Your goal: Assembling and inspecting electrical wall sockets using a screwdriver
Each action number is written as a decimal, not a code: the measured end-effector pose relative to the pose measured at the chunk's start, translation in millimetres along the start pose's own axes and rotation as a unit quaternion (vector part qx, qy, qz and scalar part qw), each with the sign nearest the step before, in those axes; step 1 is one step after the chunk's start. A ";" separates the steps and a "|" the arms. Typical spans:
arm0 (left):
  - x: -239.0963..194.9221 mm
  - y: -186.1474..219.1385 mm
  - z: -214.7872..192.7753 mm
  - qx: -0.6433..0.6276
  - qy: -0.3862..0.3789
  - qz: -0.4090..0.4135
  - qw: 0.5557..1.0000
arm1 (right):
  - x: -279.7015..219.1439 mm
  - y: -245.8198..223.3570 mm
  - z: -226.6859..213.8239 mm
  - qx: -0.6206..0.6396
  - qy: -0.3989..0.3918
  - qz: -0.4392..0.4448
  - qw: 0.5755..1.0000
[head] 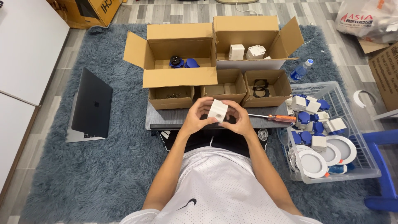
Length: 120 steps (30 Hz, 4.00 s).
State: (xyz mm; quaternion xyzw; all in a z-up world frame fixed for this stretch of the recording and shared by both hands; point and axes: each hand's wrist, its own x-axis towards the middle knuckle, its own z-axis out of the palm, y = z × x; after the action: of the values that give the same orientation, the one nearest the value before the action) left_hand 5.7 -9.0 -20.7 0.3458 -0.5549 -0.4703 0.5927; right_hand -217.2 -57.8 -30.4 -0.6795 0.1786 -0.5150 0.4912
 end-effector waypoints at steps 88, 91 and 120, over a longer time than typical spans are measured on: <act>4.2 37.4 23.5 0.280 -0.062 0.002 0.958 | -34.7 -61.1 -271.6 0.184 0.534 0.150 0.811; 3.7 35.0 22.0 0.276 -0.061 -0.002 0.959 | -19.9 -110.3 -206.1 0.231 0.522 0.058 0.819; 5.2 19.2 28.6 0.296 0.043 0.148 0.943 | 0.0 -7.7 10.4 -0.251 0.025 0.008 0.968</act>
State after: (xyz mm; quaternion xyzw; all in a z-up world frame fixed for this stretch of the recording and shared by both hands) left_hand -19.4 -4.6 3.0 0.4392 -0.6880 -0.1766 0.5501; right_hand -210.2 -49.3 -23.7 -0.7661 0.3200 -0.4669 0.3047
